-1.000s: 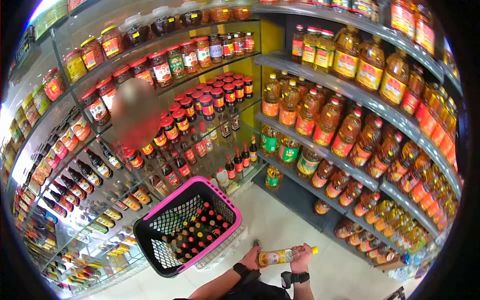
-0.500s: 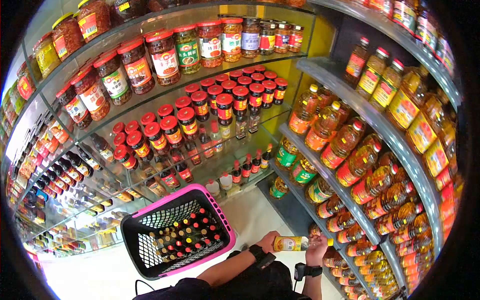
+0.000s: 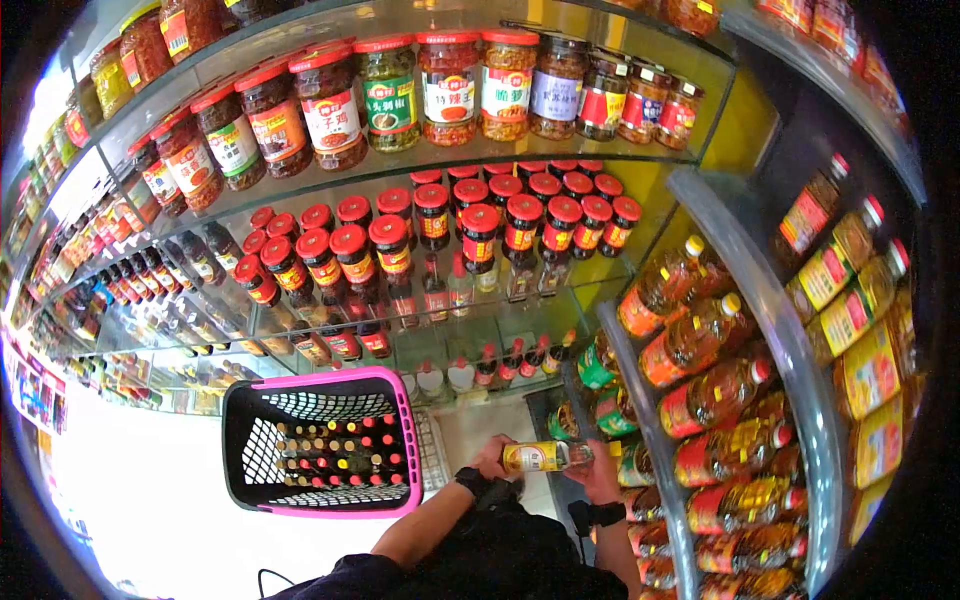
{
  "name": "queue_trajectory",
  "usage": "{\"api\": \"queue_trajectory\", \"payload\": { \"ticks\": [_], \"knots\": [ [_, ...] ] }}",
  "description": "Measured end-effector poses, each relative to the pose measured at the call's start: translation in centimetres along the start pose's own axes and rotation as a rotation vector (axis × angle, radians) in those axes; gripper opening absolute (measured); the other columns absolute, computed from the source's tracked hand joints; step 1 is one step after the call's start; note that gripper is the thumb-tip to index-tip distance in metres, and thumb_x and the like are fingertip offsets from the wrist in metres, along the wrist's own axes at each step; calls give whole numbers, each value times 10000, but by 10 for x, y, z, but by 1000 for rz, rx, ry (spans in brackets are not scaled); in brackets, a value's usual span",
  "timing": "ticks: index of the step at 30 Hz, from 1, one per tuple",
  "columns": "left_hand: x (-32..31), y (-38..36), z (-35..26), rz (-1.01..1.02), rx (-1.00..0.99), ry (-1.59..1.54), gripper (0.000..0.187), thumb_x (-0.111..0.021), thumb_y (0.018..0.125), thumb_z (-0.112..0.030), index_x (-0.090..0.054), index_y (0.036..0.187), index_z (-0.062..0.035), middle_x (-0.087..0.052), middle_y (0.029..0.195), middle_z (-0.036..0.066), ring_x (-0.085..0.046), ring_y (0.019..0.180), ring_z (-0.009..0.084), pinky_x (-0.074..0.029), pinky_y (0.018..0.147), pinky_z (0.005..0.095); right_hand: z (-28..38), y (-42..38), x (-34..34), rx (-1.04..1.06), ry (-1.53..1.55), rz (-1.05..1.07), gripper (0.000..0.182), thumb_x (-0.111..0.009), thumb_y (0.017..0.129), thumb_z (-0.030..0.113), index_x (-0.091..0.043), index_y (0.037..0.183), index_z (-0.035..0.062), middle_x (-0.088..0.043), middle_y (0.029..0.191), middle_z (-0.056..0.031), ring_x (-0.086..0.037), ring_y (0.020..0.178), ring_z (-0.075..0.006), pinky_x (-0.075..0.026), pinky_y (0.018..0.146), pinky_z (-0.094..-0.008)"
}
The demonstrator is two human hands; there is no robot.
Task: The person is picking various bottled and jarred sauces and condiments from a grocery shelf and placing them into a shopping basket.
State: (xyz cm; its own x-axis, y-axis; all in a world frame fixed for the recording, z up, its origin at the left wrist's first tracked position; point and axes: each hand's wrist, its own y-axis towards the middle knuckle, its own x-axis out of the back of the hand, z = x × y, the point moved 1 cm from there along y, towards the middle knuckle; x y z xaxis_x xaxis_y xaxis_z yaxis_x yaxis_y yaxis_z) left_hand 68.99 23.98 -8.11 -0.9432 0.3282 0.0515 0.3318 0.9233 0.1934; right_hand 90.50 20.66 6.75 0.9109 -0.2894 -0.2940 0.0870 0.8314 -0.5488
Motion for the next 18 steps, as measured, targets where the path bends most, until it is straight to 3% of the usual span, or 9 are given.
{"api": "queue_trajectory", "payload": {
  "ticks": [2,3,5,6,8,9,12,15,18],
  "knots": [
    [-6,22,1,-105,737,-998,310,-645,687,29,-477,935,-49,-537,839,33,-562,775,114,-506,660,290,19,19,-5,1,131,46,210,-546,829,263,-562,917,73,-623,809,-101,-627,643,-225,-552,577,-398],
    [-7,32,2,-123,728,-1003,310,-645,687,29,-477,935,-49,-537,839,33,-562,775,114,-506,660,290,27,36,-6,-13,78,61,192,-557,812,227,-568,914,65,-615,794,-87,-629,674,-222,-552,587,-390],
    [-4,44,-2,-196,403,-449,100,-528,830,-85,-492,918,-52,-565,800,48,-587,736,150,-512,656,305,34,48,-12,42,-5,92,195,-560,807,227,-567,914,64,-611,792,-79,-628,686,-216,-551,590,-381],
    [-1,53,-15,-211,408,-448,100,-528,830,-85,-492,918,-52,-565,800,48,-587,736,150,-512,656,305,39,50,-21,109,-81,115,199,-562,801,226,-565,914,63,-606,789,-70,-628,698,-210,-550,593,-372],
    [4,75,-33,-494,796,-1193,184,-448,897,-224,-502,969,-64,-602,855,70,-608,766,194,-510,691,337,45,58,-36,115,-9,87,196,-592,775,185,-563,926,64,-601,798,-54,-625,704,-194,-547,593,-358],
    [7,82,-34,-437,755,-1085,302,-388,918,-334,-507,1029,-79,-604,976,88,-603,858,214,-496,765,368,43,70,-40,157,-24,55,197,-603,767,162,-561,936,70,-602,814,-53,-624,711,-191,-544,586,-347],
    [16,121,-41,-417,793,-1131,310,-424,910,-324,-496,1097,-87,-591,1026,81,-585,914,217,-471,830,403,47,97,-62,189,1,22,241,-631,749,100,-554,975,74,-602,860,-46,-612,769,-173,-521,623,-320],
    [26,155,-38,-354,780,-1135,330,-439,907,-332,-470,1136,-96,-567,1062,87,-567,944,237,-470,832,425,47,129,-81,437,-186,71,266,-626,777,87,-564,1031,39,-602,936,-46,-559,882,-138,-453,766,-312],
    [44,187,-28,-312,697,-1157,328,-447,908,-318,-449,1147,-94,-546,1060,103,-551,945,249,-470,829,436,62,155,-107,678,-449,98,254,-636,773,78,-589,1017,24,-599,952,-45,-552,882,-137,-441,775,-291]
  ]
}}
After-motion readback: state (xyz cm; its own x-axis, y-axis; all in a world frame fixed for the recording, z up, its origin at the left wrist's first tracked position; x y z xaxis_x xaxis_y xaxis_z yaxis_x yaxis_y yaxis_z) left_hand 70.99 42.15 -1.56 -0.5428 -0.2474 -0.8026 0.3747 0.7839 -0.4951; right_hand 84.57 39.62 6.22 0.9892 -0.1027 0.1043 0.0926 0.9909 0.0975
